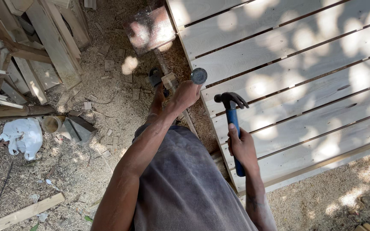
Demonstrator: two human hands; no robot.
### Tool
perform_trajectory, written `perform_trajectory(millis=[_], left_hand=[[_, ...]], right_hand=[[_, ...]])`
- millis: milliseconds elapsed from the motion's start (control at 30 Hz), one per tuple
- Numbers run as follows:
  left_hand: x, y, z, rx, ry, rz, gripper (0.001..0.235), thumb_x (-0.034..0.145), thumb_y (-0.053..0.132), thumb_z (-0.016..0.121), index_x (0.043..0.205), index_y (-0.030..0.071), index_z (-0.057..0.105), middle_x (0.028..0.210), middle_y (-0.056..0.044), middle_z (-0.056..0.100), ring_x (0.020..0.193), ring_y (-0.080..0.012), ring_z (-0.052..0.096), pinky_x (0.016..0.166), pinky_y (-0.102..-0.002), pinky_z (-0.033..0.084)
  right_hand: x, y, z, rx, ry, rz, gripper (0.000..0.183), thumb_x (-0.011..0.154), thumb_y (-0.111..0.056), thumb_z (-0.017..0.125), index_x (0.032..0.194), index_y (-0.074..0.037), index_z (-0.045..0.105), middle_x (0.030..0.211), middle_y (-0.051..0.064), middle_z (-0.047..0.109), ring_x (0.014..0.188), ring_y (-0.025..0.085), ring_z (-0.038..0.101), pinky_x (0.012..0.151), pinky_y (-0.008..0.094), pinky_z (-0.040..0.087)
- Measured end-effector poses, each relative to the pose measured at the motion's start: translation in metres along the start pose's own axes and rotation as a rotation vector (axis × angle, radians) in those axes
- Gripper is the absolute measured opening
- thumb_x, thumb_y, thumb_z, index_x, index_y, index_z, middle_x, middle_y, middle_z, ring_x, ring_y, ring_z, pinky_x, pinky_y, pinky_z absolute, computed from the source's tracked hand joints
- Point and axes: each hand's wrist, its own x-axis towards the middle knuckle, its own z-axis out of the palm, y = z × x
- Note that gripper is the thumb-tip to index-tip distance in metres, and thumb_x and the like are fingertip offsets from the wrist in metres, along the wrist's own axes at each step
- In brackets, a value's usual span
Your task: The person uses a hammer and a nail set to drive nails into a wooden pallet. They repeatedly position the nail set on the nail heads and strike it with the hammer to flush the nails into the wood.
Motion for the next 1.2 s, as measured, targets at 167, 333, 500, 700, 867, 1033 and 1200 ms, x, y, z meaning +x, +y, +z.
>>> perform_trajectory(millis=[167, 333, 500, 700, 867, 1033, 1200], left_hand=[[-0.001, -0.019, 0.018, 0.123, 0.040, 0.175, 0.021, 0.093, -0.001, 0.065, 0.073, -0.002, 0.065, 0.060, -0.011, 0.064, 0.053, -0.0186, 0.065, 0.050, -0.029, 0.058], [0.004, -0.013, 0.016, 0.169, 0.004, 0.152, 0.019, 0.099, -0.004, 0.057, 0.082, -0.002, 0.067, 0.063, -0.013, 0.063, 0.049, -0.0196, 0.064, 0.043, -0.029, 0.058], [-0.007, 0.012, -0.003, 0.075, -0.083, 0.046, 0.016, 0.101, 0.001, 0.050, 0.100, -0.005, 0.065, 0.059, -0.010, 0.061, 0.044, -0.0164, 0.056, 0.041, -0.028, 0.054], [0.002, 0.026, -0.021, -0.024, -0.123, -0.126, 0.026, 0.110, 0.017, 0.047, 0.104, -0.002, 0.063, 0.062, -0.012, 0.061, 0.042, -0.0130, 0.048, 0.036, -0.025, 0.043], [0.025, 0.008, -0.036, -0.289, 0.241, -0.060, 0.025, 0.109, 0.019, 0.047, 0.111, -0.002, 0.060, 0.093, -0.014, 0.073, 0.049, -0.0128, 0.059, 0.035, -0.024, 0.046], [0.069, -0.024, -0.062, -0.417, 0.391, -0.100, 0.025, 0.112, 0.022, 0.044, 0.120, 0.000, 0.051, 0.104, -0.017, 0.072, 0.061, -0.0130, 0.071, 0.043, -0.024, 0.060], [0.089, -0.050, -0.062, -0.308, 0.351, -0.084, 0.031, 0.112, 0.025, 0.038, 0.123, -0.002, 0.047, 0.101, -0.018, 0.071, 0.057, -0.0129, 0.069, 0.038, -0.023, 0.057]], right_hand=[[-0.071, -0.042, -0.047, 0.248, 0.085, -0.654, 0.063, 0.104, -0.064, 0.047, 0.091, -0.003, 0.061, 0.057, -0.001, 0.054, 0.045, 0.009, 0.051, 0.039, 0.028, 0.039], [-0.058, -0.081, -0.019, 0.325, 0.163, -0.873, 0.060, 0.103, -0.061, 0.053, 0.097, -0.001, 0.052, 0.065, 0.005, 0.055, 0.050, 0.012, 0.055, 0.039, 0.029, 0.043], [-0.027, -0.073, 0.006, -0.294, 0.106, -0.182, 0.062, 0.100, -0.060, 0.053, 0.086, -0.001, 0.064, 0.054, 0.010, 0.058, 0.049, 0.020, 0.057, 0.050, 0.040, 0.045], [-0.026, -0.027, 0.003, -0.063, 0.100, -0.067, 0.063, 0.097, -0.062, 0.051, 0.085, -0.001, 0.065, 0.054, 0.005, 0.054, 0.047, 0.017, 0.054, 0.047, 0.038, 0.043], [-0.008, 0.002, 0.019, -0.029, 0.062, 0.122, 0.070, 0.096, -0.066, 0.048, 0.085, 0.002, 0.063, 0.055, 0.008, 0.054, 0.045, 0.018, 0.054, 0.046, 0.038, 0.044], [0.008, 0.021, 0.030, -0.189, 0.043, 0.204, 0.070, 0.096, -0.068, 0.044, 0.088, -0.003, 0.066, 0.055, 0.008, 0.058, 0.047, 0.017, 0.059, 0.050, 0.036, 0.047], [0.011, 0.028, 0.028, -0.117, 0.030, 0.232, 0.068, 0.096, -0.065, 0.047, 0.085, -0.001, 0.065, 0.055, 0.008, 0.057, 0.047, 0.017, 0.056, 0.048, 0.037, 0.045]])
